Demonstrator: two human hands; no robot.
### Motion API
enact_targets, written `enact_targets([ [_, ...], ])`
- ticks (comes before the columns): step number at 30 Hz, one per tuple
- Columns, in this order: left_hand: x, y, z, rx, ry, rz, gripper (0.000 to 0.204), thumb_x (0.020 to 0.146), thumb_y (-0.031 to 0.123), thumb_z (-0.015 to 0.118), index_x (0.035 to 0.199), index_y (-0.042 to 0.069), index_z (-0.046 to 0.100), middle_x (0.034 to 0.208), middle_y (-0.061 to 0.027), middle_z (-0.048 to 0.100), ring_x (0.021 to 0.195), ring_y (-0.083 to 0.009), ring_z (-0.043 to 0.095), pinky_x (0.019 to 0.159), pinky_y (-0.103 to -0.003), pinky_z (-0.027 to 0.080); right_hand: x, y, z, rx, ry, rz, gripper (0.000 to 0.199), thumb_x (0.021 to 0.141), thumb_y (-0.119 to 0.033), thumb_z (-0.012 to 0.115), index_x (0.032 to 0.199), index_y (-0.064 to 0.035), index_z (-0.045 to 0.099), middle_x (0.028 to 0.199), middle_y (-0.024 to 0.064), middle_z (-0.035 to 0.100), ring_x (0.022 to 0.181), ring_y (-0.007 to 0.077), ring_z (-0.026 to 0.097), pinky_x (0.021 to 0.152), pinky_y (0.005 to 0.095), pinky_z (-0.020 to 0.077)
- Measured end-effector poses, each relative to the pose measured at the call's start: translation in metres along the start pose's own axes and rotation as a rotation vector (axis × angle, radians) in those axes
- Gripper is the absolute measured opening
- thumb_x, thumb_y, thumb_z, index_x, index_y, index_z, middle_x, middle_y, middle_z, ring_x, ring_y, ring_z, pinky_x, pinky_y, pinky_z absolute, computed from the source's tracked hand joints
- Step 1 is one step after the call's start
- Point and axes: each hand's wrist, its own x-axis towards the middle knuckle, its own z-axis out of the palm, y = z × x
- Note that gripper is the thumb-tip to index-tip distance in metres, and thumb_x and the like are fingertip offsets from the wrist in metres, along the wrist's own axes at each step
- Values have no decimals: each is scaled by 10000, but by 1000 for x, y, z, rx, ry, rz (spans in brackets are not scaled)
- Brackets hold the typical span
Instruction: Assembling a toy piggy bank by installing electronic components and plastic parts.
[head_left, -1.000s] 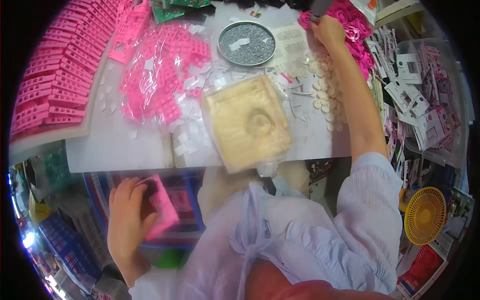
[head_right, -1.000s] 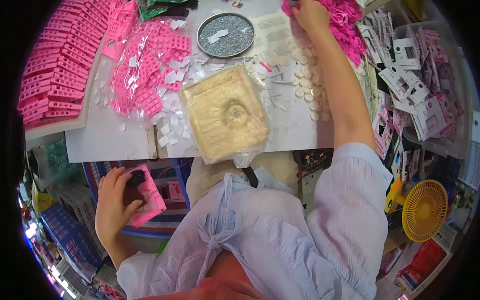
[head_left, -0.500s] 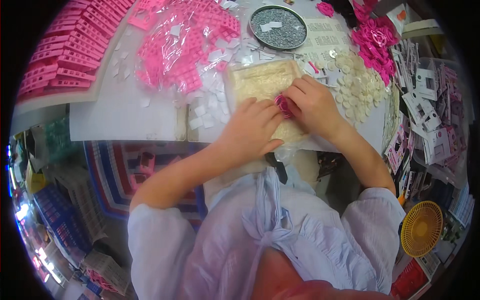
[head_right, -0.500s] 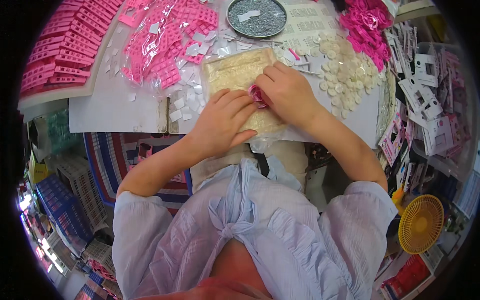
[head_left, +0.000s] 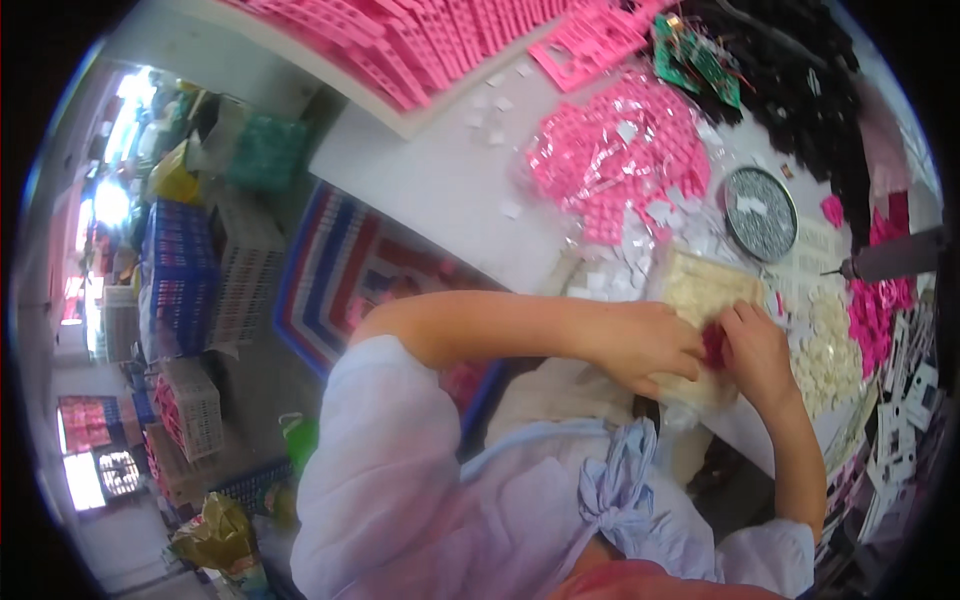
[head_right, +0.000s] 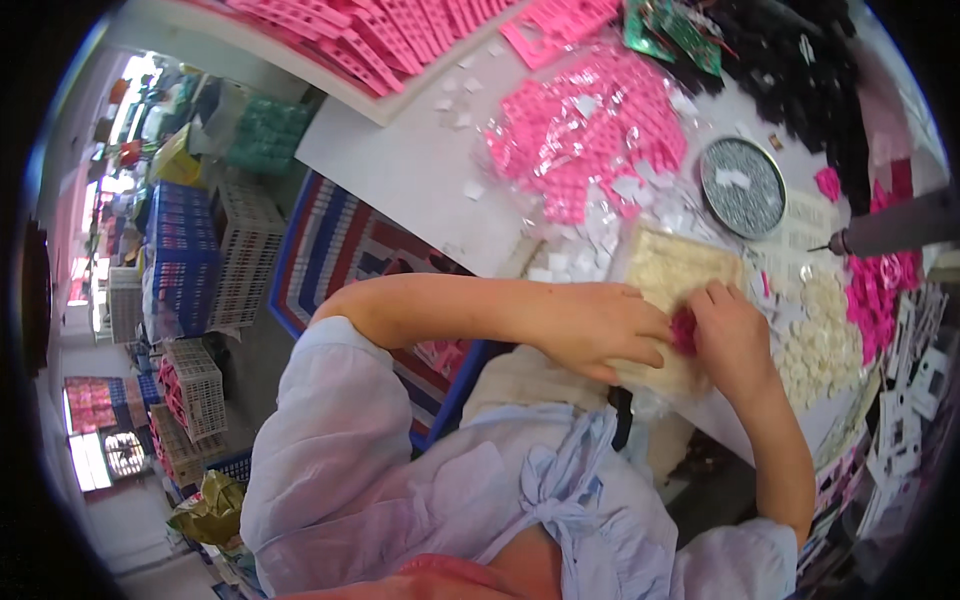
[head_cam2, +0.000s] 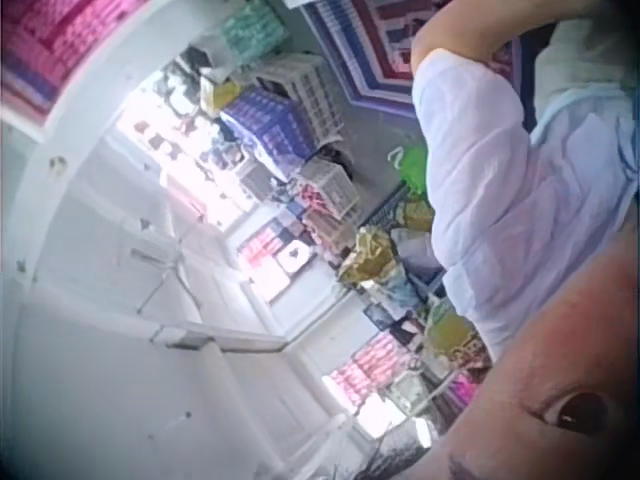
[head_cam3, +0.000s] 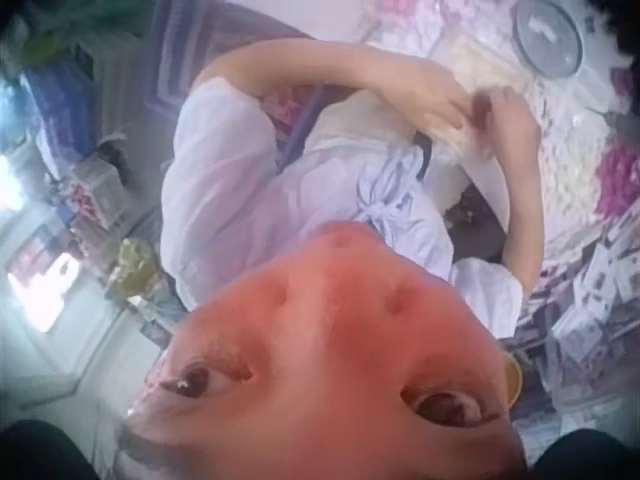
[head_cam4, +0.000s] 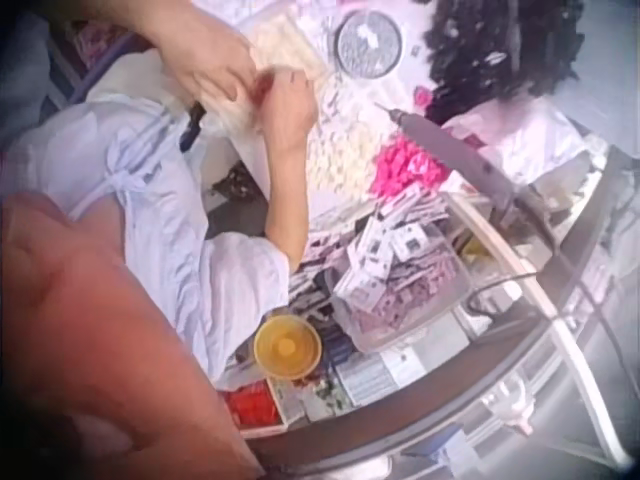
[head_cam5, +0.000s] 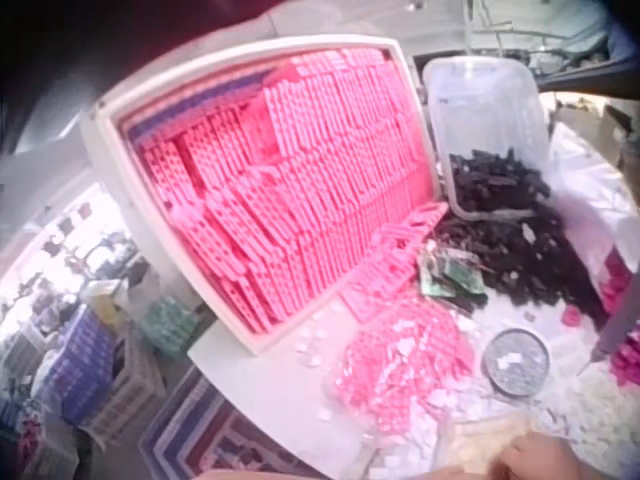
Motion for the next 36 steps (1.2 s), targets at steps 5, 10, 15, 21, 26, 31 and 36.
enact_targets([
  [5, -82, -50, -178, 521, 1253, -343, 304, 867, 216, 777, 1131, 80, 711, 1054, -106, 723, 999, -244, 689, 914, -386, 536, -5, 6, -21, 399, 77, 89, 262, 760, -22, 712, 1003, -50, 617, 938, 130, 635, 880, 331, 645, 732, 411, 523],
  [10, -141, -76, -328, 349, 1243, -1213, 330, 932, 387, 674, 1056, 84, 714, 1058, -164, 740, 871, -263, 723, 669, -412, 546, -15, 12, -19, 439, 161, 154, 198, 791, -38, 723, 977, -56, 657, 903, 125, 643, 841, 325, 643, 720, 410, 521],
  [15, -71, -210, -265, 397, 487, -1135, 460, 897, 461, 715, 1100, 48, 706, 996, -111, 733, 904, -217, 694, 823, -397, 556, -12, 0, -27, 365, 209, 4, 178, 791, -44, 732, 954, -65, 666, 829, 94, 634, 776, 295, 628, 661, 411, 511],
  [21, -36, -234, -201, 555, 453, -1207, 491, 860, 521, 707, 1015, 56, 729, 997, -149, 736, 913, -275, 708, 807, -430, 556, -57, 12, -38, 303, 221, 52, 152, 785, -18, 719, 925, -50, 670, 803, 108, 634, 750, 291, 629, 651, 392, 506],
  [26, -66, -174, -242, 360, 1012, -966, 279, 946, 300, 656, 996, 30, 707, 920, -126, 721, 840, -221, 688, 755, -390, 542, -112, 43, -30, 382, 370, 276, 137, 793, 25, 692, 923, -18, 687, 778, 108, 630, 688, 250, 630, 629, 346, 481],
  [31, -37, -64, -174, -863, 1153, -287, 347, 976, 210, 644, 1243, -10, 613, 1067, -77, 686, 879, -162, 655, 781, -319, 559, -123, 62, -15, 760, 524, 519, 247, 889, -55, 683, 1130, -1, 680, 974, 80, 695, 811, 142, 632, 712, 277, 506],
  [36, -4, -20, -42, -1265, 835, -229, 376, 1000, 191, 616, 1317, -3, 555, 1164, -108, 673, 1043, -190, 661, 861, -327, 549, -58, 17, -27, 1620, 365, 297, 628, 962, -133, 654, 1514, -58, 365, 1218, 82, 649, 953, 115, 641, 731, 250, 526],
])
